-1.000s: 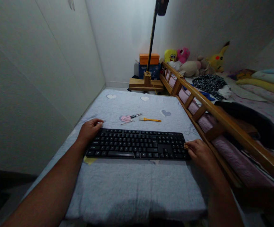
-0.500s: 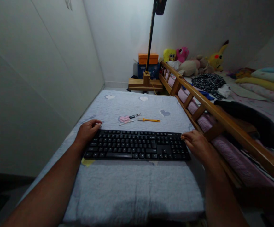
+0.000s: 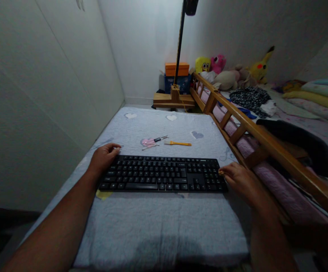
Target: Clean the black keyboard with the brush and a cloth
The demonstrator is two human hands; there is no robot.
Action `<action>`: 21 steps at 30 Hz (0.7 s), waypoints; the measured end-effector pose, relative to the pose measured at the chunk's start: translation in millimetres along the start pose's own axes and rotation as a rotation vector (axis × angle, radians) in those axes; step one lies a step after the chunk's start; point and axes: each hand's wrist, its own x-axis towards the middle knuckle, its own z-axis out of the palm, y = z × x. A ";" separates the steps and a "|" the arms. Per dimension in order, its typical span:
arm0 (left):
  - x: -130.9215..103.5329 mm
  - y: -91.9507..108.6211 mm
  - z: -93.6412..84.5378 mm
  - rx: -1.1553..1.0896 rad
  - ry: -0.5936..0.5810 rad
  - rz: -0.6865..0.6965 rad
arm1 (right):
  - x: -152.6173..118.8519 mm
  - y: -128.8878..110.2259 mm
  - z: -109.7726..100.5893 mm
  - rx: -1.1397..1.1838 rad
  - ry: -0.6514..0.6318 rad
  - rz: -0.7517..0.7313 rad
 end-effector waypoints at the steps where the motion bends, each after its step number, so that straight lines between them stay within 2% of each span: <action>1: 0.1 -0.3 0.1 -0.001 -0.003 -0.003 | -3.1 -0.9 -1.4 -0.001 -0.010 -0.002; 10: -0.6 -0.2 0.9 -0.008 -0.004 0.010 | -31.2 -2.3 -4.6 0.076 -0.050 0.000; 14: -1.7 3.0 0.0 0.007 0.002 -0.002 | -40.4 -4.2 -9.9 0.071 -0.122 0.028; 19: -1.3 1.7 0.5 0.006 0.003 -0.002 | -41.6 -1.7 -17.9 0.127 -0.248 -0.017; 21: -0.9 0.3 0.9 0.005 0.003 0.003 | -35.6 -2.6 -20.8 0.151 -0.255 -0.047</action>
